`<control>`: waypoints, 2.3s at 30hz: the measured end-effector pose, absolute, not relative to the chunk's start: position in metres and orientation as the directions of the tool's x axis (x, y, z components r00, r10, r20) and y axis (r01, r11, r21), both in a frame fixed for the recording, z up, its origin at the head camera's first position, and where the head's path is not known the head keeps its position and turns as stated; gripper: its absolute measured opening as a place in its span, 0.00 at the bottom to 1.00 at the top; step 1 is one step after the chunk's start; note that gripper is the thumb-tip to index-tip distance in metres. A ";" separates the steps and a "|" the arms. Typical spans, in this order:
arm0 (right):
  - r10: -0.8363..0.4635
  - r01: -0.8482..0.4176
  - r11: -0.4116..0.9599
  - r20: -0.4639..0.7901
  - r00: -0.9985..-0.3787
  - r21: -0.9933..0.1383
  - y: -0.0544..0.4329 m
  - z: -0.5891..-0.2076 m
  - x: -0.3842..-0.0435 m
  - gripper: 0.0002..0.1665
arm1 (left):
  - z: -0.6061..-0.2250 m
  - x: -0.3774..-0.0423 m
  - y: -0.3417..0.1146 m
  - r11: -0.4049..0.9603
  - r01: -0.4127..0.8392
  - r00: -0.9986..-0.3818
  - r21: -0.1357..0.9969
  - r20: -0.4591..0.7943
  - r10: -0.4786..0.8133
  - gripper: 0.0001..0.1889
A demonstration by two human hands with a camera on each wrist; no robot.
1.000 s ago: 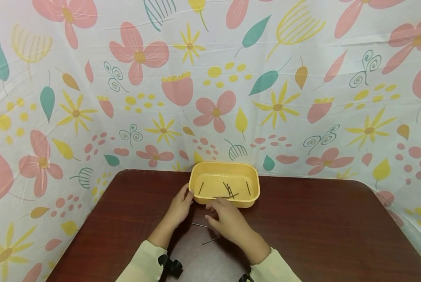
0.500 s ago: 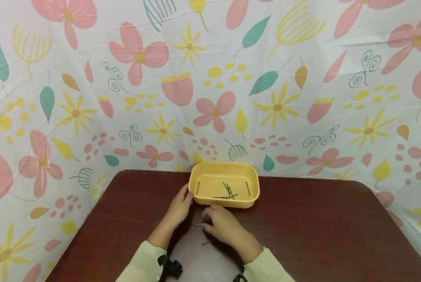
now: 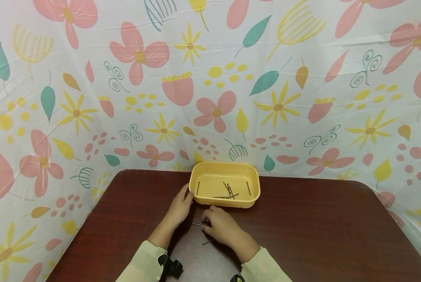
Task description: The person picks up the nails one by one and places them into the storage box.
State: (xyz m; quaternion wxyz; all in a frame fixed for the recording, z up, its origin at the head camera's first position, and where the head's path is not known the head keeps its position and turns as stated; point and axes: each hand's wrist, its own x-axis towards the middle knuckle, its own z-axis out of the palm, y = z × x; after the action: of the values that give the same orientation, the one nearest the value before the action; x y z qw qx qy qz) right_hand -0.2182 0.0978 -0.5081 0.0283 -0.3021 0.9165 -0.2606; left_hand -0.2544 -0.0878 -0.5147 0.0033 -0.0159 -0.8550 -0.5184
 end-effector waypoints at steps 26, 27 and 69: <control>-0.561 -0.534 0.689 0.107 -0.821 -0.489 0.098 -0.509 -0.214 0.06 | -0.516 -0.254 -0.086 0.455 0.033 -0.999 0.890 0.032 0.010 0.29; -0.560 -0.532 0.688 0.105 -0.822 -0.494 0.098 -0.509 -0.213 0.06 | -0.516 -0.253 -0.087 0.454 0.033 -0.999 0.890 0.033 0.009 0.29; -0.514 -0.536 0.709 0.184 -0.838 -0.459 0.106 -0.499 -0.214 0.06 | -0.514 -0.254 -0.087 0.435 0.048 -0.999 0.899 0.041 0.025 0.30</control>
State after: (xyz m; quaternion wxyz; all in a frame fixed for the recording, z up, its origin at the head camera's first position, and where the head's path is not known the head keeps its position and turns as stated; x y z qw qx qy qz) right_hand -0.2137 0.1062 -0.4992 -0.0214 -0.2840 0.9240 -0.2550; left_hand -0.2541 -0.0866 -0.5140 0.0107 -0.0216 -0.8471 -0.5309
